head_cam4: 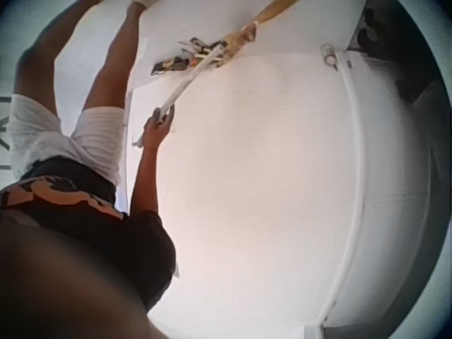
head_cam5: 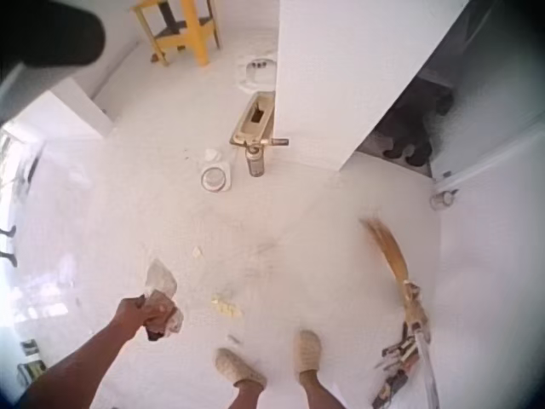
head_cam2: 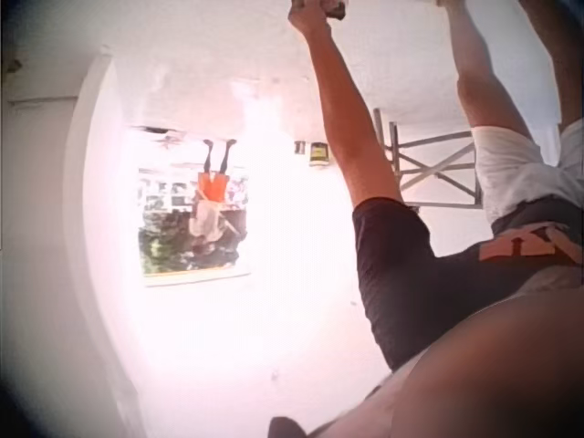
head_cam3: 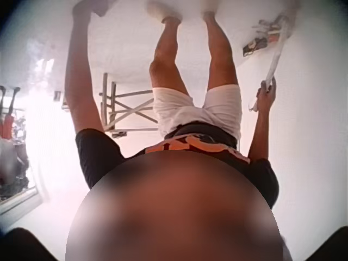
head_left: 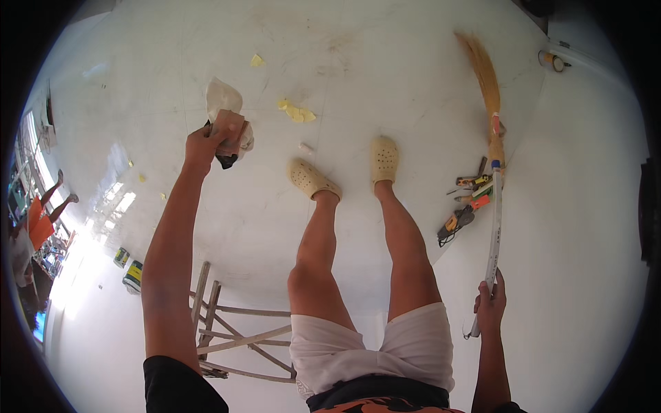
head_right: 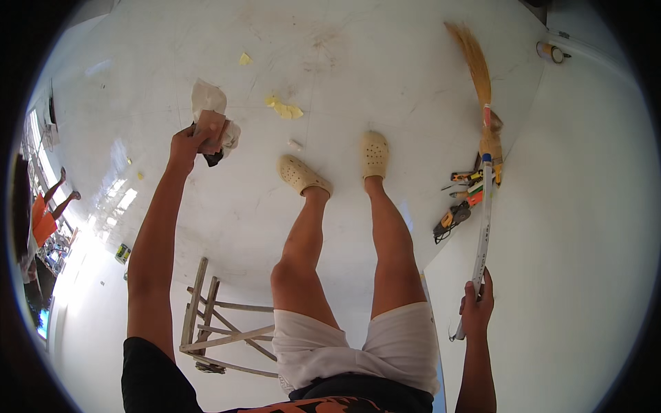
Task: The person sweeps a white tiled floor with a broom, gathering scattered debris and small pieces of tape into a pile. They move around the room, sweeping near a wooden workbench, a yellow step stool, and a paint bucket, then briefly handle a power tool before continuing to sweep.
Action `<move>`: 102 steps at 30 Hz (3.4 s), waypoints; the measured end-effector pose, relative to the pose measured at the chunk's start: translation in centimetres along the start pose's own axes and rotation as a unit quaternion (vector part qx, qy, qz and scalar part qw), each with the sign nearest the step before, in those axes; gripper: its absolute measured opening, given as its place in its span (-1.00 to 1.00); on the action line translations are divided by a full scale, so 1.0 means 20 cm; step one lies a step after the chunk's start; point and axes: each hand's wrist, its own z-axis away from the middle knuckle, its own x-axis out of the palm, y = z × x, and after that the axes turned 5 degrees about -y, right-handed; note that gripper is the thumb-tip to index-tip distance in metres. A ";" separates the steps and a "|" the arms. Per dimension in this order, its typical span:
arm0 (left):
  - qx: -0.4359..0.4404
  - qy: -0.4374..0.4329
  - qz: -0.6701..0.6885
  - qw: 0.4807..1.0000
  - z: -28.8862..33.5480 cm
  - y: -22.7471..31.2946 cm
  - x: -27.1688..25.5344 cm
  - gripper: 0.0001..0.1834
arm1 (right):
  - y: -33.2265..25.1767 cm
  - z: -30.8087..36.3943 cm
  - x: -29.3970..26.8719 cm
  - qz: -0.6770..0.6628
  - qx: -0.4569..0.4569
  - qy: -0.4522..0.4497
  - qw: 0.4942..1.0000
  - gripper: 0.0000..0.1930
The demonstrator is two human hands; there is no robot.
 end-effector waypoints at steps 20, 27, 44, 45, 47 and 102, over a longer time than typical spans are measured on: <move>0.163 0.200 0.233 0.938 0.90 -0.24 -0.60 -0.38 | -0.34 -0.15 0.78 -0.114 -0.012 -0.113 0.987 -0.51; 0.074 0.189 0.188 0.961 1.31 -0.64 -0.57 -0.43 | -0.71 0.02 1.48 -0.135 -0.080 -0.268 0.951 -0.44; 0.047 0.149 0.186 0.970 1.59 -0.78 -0.35 -0.59 | -0.49 0.69 0.54 0.116 -0.235 -0.061 0.963 -0.44; 0.046 0.144 0.178 0.972 1.61 -0.75 -0.31 -0.61 | -0.43 0.67 0.49 0.110 -0.254 -0.026 0.961 -0.44; 0.049 0.121 0.180 0.975 1.63 -0.69 -0.24 -0.64 | -0.30 0.60 0.45 0.100 -0.232 0.046 0.967 -0.45; -0.117 0.046 0.250 0.960 1.36 -1.30 0.69 -0.27 | -1.17 -1.13 0.36 0.172 -0.251 0.074 0.950 -0.33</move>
